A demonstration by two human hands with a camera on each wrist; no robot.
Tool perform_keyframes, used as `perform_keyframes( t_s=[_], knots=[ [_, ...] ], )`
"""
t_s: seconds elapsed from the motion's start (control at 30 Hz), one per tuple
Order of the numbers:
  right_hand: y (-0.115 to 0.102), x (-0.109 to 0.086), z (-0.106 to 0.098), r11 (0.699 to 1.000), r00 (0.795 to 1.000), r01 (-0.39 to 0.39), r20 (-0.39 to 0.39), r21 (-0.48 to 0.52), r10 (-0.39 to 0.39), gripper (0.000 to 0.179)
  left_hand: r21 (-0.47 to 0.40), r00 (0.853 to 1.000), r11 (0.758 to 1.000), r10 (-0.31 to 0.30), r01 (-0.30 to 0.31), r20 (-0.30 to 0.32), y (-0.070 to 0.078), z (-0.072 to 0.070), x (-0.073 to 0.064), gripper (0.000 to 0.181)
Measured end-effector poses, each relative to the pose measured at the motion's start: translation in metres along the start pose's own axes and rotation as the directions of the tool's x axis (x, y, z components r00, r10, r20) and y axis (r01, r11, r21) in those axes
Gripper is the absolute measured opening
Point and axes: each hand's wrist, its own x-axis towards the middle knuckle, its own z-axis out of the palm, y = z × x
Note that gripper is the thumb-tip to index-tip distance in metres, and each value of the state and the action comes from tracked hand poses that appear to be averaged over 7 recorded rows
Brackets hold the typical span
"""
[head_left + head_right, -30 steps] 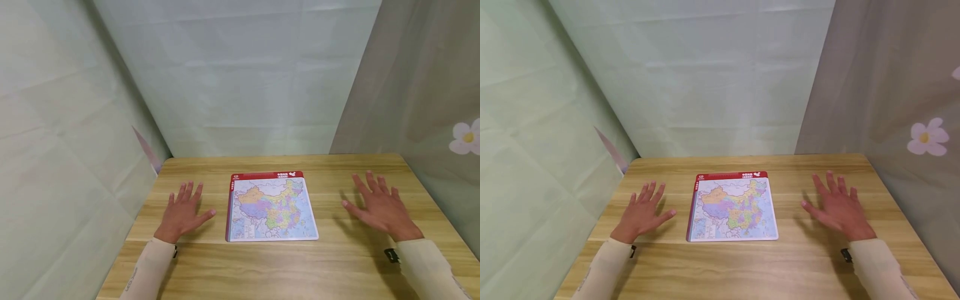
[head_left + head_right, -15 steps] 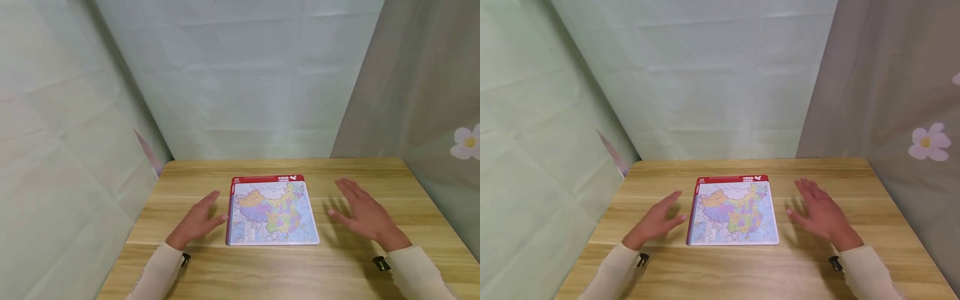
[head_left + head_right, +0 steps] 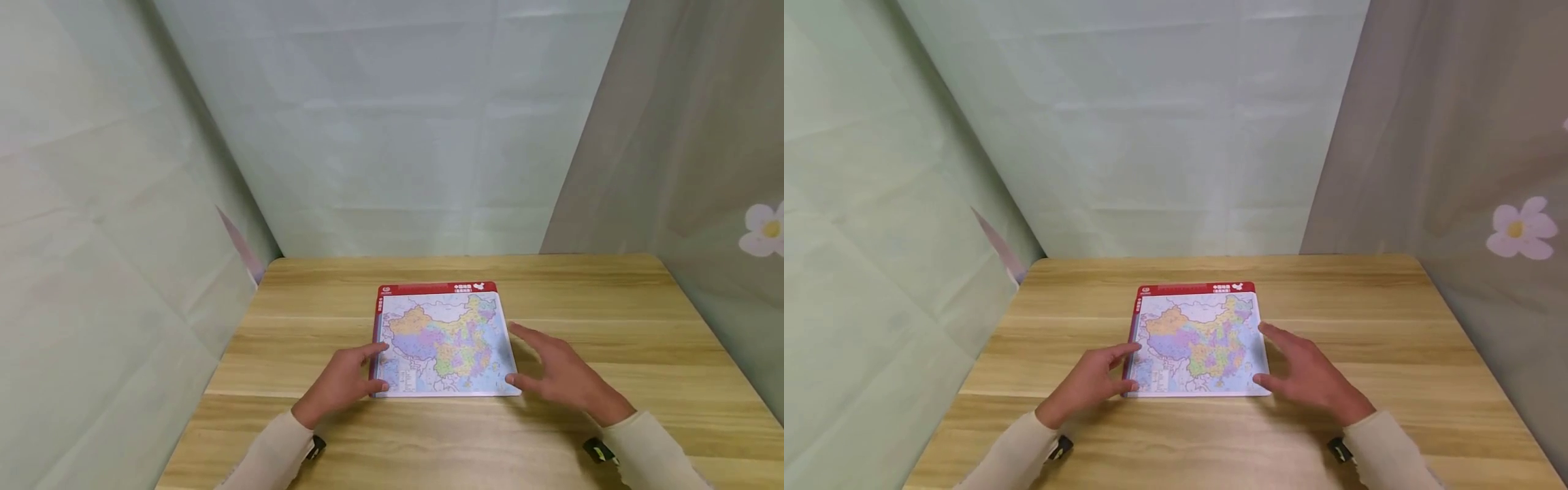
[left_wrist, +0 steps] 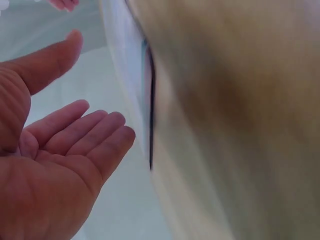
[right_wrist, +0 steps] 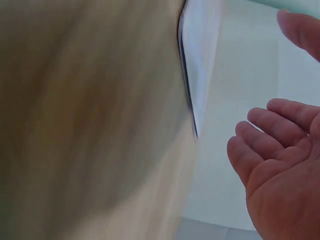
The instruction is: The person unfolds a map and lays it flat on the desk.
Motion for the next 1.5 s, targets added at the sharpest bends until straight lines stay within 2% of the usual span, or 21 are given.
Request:
perform_keyframes(
  t_s=[0.2,0.43,0.67,0.83,1.03,1.27,1.5],
  knots=[
    [-0.001,-0.003,0.015,1.000,1.000,0.006,-0.011,0.019,-0.006,0.078,0.040,0.999,0.998,0.043,-0.042,-0.021,-0.003,0.011,-0.001,0.060],
    [-0.003,-0.007,0.021,0.999,0.999,-0.036,0.010,0.036,0.036,0.075,0.060,0.997,0.997,0.054,-0.051,-0.048,-0.003,0.013,-0.003,0.059],
    [-0.004,-0.007,0.025,0.999,0.999,-0.030,0.031,0.043,0.029,0.070,0.075,0.998,0.996,0.055,-0.053,-0.031,-0.002,0.012,-0.005,0.058],
    [-0.004,-0.007,0.030,0.997,0.997,-0.067,0.050,0.023,0.066,0.065,0.109,0.997,0.991,0.074,-0.072,-0.018,-0.004,0.013,-0.005,0.058],
    [-0.004,-0.007,0.033,0.998,0.996,-0.059,0.069,0.014,0.057,0.061,0.140,0.998,0.989,0.056,-0.056,0.001,-0.006,0.018,-0.006,0.057],
    [-0.006,-0.007,0.038,0.999,0.999,-0.019,0.044,-0.044,0.021,0.058,0.157,0.997,0.984,0.080,-0.080,0.005,-0.004,0.022,-0.005,0.053],
    [-0.009,-0.005,0.040,0.996,0.999,-0.029,0.016,-0.085,0.030,0.050,0.171,0.998,0.983,0.058,-0.062,0.023,-0.001,0.022,-0.004,0.053]
  ],
)
